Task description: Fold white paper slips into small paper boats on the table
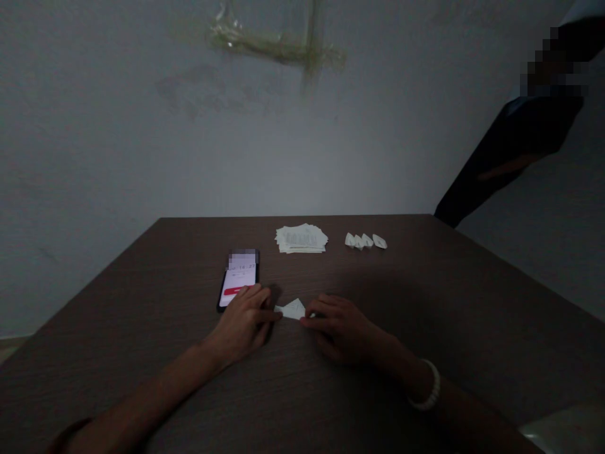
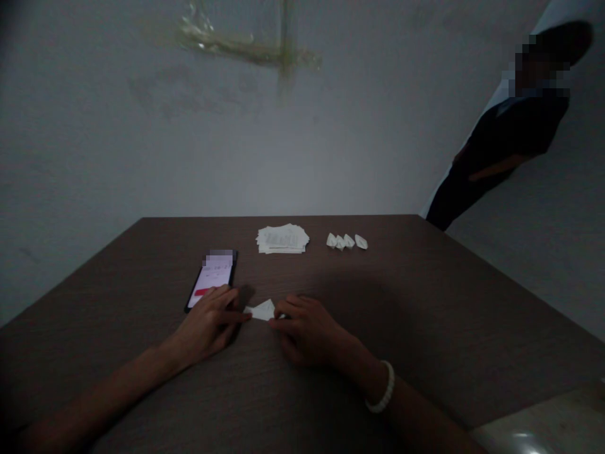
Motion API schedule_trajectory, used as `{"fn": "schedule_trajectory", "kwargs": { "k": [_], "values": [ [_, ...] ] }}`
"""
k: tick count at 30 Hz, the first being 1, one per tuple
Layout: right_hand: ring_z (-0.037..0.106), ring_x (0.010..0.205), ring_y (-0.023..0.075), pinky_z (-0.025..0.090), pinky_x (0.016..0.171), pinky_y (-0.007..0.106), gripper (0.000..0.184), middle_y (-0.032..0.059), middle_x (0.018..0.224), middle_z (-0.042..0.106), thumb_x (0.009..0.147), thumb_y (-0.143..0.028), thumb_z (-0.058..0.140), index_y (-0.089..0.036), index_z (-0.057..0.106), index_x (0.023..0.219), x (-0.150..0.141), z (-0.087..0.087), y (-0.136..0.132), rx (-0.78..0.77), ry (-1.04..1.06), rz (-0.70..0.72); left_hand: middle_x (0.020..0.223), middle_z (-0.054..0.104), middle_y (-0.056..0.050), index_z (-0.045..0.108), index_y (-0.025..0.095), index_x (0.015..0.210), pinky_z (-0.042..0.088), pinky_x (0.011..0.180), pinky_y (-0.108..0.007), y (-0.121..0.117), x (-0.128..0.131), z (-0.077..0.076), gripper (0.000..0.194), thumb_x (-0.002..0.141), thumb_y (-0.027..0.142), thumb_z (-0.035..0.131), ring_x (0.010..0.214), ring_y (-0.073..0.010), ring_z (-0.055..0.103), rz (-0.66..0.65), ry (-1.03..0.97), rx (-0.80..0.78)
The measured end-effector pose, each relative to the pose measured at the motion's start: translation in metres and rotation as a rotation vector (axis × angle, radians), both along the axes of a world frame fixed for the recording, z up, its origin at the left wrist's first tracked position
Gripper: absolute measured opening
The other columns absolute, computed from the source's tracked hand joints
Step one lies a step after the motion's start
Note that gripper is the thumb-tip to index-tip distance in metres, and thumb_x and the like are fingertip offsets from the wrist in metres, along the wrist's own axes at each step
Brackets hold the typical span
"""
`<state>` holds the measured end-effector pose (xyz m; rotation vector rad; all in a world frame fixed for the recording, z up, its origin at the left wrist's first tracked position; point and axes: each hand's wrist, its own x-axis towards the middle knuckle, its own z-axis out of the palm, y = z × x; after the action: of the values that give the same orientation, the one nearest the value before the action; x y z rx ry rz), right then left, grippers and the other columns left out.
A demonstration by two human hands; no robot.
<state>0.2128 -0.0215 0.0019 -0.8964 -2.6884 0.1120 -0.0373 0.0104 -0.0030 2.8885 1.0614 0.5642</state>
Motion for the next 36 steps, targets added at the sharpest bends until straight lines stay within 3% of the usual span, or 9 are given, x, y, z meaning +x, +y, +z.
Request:
{"fn": "schedule_trajectory", "kwargs": {
  "k": [9, 15, 22, 29, 36],
  "values": [
    [0.050, 0.092, 0.0217, 0.041, 0.080, 0.035, 0.030, 0.0069, 0.107, 0.060, 0.080, -0.018, 0.052, -0.019, 0.061, 0.108, 0.001, -0.002, 0.002, 0.011, 0.004, 0.009, 0.073, 0.052, -0.006, 0.073, 0.019, 0.077, 0.034, 0.066, -0.034, 0.000, -0.003, 0.000, 0.024, 0.078, 0.008, 0.052, 0.077, -0.0224, 0.043, -0.002, -0.015, 0.089],
    [0.048, 0.089, 0.0208, 0.040, 0.079, 0.034, 0.027, 0.0076, 0.100, 0.059, 0.079, -0.017, 0.052, -0.017, 0.060, 0.105, -0.003, -0.004, 0.003, -0.007, 0.015, -0.010, 0.078, 0.054, -0.008, 0.073, 0.017, 0.078, 0.036, 0.068, -0.036, 0.000, -0.003, -0.001, 0.025, 0.080, 0.009, 0.049, 0.078, -0.0227, 0.044, -0.018, -0.010, 0.089],
    [0.044, 0.088, 0.0219, 0.037, 0.074, 0.035, 0.044, 0.0094, 0.101, 0.053, 0.077, -0.017, 0.053, -0.018, 0.053, 0.121, -0.012, 0.002, 0.005, 0.021, -0.108, -0.023, 0.079, 0.053, -0.009, 0.071, 0.015, 0.076, 0.039, 0.067, -0.037, -0.002, -0.002, 0.000, 0.026, 0.080, 0.009, 0.046, 0.078, -0.0237, 0.044, -0.024, -0.005, 0.092],
    [0.045, 0.085, 0.0206, 0.037, 0.072, 0.034, 0.024, 0.0068, 0.094, 0.055, 0.080, -0.017, 0.053, -0.021, 0.064, 0.102, 0.000, 0.004, 0.002, 0.044, -0.066, -0.043, 0.081, 0.054, -0.010, 0.072, 0.016, 0.079, 0.041, 0.069, -0.038, -0.001, -0.003, -0.001, 0.026, 0.079, 0.009, 0.047, 0.081, -0.0248, 0.045, -0.021, 0.004, 0.092],
    [0.048, 0.081, 0.0187, 0.039, 0.070, 0.032, 0.017, 0.0042, 0.085, 0.058, 0.076, -0.013, 0.056, -0.021, 0.068, 0.086, 0.017, -0.002, 0.003, 0.000, 0.018, -0.013, 0.081, 0.054, -0.010, 0.069, 0.015, 0.077, 0.042, 0.069, -0.039, -0.001, -0.002, 0.000, 0.024, 0.079, 0.011, 0.046, 0.081, -0.0250, 0.047, -0.028, -0.009, 0.057]
  ]
}}
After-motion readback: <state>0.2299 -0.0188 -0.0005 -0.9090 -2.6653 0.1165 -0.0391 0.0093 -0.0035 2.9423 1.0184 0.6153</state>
